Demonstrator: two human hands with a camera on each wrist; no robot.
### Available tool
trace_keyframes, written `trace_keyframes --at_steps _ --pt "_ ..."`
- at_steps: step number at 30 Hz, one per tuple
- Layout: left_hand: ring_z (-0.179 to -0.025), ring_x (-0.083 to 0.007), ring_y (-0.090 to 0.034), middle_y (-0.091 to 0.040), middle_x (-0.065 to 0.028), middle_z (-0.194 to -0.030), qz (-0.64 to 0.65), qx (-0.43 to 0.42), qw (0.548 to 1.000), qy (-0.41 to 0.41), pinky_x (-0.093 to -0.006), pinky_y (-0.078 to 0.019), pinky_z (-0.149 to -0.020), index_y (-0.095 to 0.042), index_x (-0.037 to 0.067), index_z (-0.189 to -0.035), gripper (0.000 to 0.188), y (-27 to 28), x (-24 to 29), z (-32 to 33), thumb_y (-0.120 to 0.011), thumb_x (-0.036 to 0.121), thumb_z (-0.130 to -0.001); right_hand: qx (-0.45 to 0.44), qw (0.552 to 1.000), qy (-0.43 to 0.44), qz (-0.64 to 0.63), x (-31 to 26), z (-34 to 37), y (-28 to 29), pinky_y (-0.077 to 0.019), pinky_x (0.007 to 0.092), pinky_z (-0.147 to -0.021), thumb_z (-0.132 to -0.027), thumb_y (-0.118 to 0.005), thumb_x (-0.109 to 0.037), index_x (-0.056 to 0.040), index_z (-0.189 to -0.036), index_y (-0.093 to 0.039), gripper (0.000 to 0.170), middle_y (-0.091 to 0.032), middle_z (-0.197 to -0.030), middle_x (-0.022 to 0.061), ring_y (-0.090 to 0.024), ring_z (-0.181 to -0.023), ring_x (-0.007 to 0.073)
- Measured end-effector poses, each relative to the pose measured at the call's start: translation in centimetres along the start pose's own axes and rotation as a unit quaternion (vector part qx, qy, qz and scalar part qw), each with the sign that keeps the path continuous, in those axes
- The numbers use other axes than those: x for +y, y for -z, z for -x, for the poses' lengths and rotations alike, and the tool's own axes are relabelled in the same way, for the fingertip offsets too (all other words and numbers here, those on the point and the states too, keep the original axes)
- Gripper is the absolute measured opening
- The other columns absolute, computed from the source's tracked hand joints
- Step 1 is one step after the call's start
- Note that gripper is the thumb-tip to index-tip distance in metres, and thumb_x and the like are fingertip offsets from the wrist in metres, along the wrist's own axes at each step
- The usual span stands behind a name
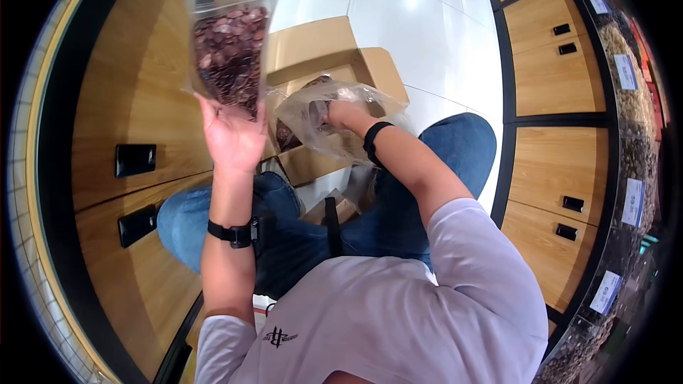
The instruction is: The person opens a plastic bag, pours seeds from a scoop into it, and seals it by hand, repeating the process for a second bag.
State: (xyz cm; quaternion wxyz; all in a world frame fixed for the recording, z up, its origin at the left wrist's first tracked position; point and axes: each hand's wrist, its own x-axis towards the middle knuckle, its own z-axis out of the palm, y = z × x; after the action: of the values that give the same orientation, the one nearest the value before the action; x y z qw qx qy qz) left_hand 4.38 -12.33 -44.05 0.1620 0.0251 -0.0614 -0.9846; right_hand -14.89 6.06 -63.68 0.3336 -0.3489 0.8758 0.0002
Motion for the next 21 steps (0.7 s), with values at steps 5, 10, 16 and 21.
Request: trace_keyframes --at_steps 5,10,16,21 --pt "-0.118 -0.0290 -0.062 -0.067 -0.0087 -0.124 0.028 0.019 0.999 0.011 -0.0428 -0.0589 -0.084 -0.064 0.014 -0.126 0.041 -1.3 -0.9 -0.5 -0.042 0.040 -0.103 0.000 0.998 0.055 -0.034 0.5 -0.9 -1.8 -0.0516 0.0454 -0.089 -0.090 -0.057 -0.044 0.0043 -0.095 -0.072 0.051 -0.069 -0.100 0.0262 -0.066 -0.098 0.0398" --pt "-0.117 -0.0291 -0.062 -0.067 -0.0114 -0.122 0.024 -0.006 0.998 0.052 -0.0423 -0.0595 -0.084 -0.065 0.011 -0.123 0.042 -1.1 -1.5 -1.5 -0.042 0.040 -0.103 -0.002 0.995 0.060 -0.076 0.4 -0.6 -1.7 -0.0517 0.0453 -0.088 -0.089 -0.058 -0.046 0.0044 -0.095 -0.072 0.053 -0.069 -0.097 0.0259 -0.066 -0.095 0.0404" --pt "-0.118 -0.0290 -0.062 -0.067 -0.0104 -0.124 0.004 -0.016 0.998 0.059 -0.0420 -0.0594 -0.084 -0.064 0.011 -0.125 0.042 -1.2 -2.1 -2.4 -0.041 0.038 -0.104 -0.026 0.975 0.029 -0.218 1.2 -0.1 -1.1 -0.0534 0.0417 -0.069 -0.088 -0.058 -0.046 0.0014 -0.083 -0.070 0.049 -0.069 -0.080 0.0191 -0.067 -0.072 0.0309" --pt "-0.118 -0.0291 -0.061 -0.065 -0.0092 -0.127 0.021 -0.037 0.996 0.075 -0.0428 -0.0586 -0.085 -0.062 0.010 -0.127 0.042 -0.9 -2.3 -3.3 -0.041 0.037 -0.104 -0.104 0.926 -0.019 -0.364 1.8 -0.1 -0.7 -0.0489 0.0369 -0.052 -0.088 -0.056 -0.047 -0.0032 -0.074 -0.065 0.047 -0.063 -0.066 0.0098 -0.059 -0.052 0.0197"
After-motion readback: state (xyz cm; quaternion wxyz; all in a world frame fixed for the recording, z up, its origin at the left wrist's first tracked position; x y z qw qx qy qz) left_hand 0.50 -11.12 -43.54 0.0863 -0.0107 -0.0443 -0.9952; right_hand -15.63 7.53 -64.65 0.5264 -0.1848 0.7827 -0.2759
